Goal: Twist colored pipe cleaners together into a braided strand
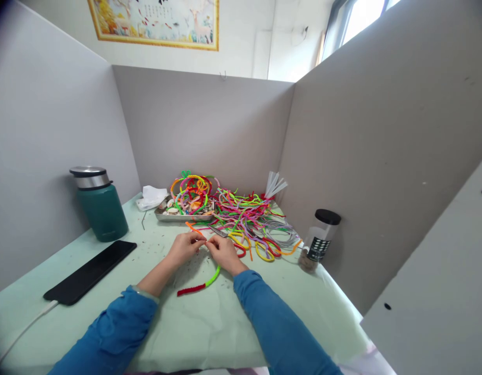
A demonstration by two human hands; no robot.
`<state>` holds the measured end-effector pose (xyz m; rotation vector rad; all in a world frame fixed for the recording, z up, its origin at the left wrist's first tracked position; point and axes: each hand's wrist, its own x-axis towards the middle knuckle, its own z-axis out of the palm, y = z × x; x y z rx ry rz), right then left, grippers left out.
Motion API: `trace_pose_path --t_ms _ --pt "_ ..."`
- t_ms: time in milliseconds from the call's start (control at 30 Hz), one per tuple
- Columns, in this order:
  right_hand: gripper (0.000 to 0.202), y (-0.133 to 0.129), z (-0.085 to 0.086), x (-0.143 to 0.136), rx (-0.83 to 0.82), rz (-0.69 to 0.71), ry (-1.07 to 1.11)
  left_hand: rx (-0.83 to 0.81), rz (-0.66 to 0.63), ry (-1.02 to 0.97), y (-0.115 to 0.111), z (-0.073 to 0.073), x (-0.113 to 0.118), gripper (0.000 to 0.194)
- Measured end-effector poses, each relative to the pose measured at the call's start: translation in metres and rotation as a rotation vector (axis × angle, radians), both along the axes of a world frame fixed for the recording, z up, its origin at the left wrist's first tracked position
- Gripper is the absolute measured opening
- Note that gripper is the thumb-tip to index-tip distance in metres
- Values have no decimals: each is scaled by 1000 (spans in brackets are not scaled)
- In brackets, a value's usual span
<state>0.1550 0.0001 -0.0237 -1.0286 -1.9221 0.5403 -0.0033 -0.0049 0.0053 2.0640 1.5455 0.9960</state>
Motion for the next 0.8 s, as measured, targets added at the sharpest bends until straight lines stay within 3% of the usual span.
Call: trace_pose_path --t_ms 800 --pt "21 0 -1 0 7 2 -28 22 -56 55 3 -4 -2 26"
